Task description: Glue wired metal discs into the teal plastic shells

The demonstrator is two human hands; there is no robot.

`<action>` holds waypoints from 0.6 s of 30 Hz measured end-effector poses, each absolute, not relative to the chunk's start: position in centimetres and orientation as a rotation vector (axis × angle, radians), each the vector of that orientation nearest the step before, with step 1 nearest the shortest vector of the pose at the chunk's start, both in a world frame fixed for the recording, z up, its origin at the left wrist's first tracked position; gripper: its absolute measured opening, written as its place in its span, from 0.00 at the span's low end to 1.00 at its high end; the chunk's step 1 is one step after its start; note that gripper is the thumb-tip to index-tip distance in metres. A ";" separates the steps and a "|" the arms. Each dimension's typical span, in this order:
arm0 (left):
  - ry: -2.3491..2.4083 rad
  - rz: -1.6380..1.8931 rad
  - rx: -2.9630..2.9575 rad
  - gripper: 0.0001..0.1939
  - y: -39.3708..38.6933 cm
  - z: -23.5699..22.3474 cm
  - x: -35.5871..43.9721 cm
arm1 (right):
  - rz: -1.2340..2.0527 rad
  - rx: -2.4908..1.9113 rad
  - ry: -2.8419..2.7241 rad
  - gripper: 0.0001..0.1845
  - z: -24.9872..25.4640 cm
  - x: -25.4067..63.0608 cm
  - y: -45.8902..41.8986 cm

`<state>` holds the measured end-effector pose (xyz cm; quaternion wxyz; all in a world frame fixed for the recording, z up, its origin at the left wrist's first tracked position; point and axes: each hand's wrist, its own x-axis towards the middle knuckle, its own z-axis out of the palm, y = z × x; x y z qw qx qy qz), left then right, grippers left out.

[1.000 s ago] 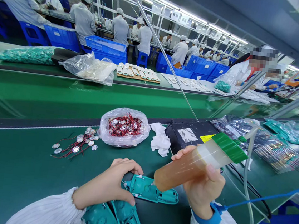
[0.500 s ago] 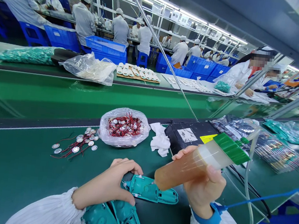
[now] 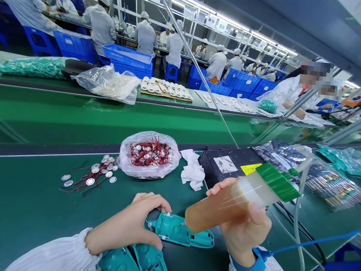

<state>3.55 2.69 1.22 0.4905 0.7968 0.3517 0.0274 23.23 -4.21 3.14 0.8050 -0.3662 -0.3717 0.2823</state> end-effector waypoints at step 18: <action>0.854 0.047 1.942 0.25 2.7 1.5 3.5 | 0.588 -0.796 -0.819 0.16 2.9 22.5 -4.5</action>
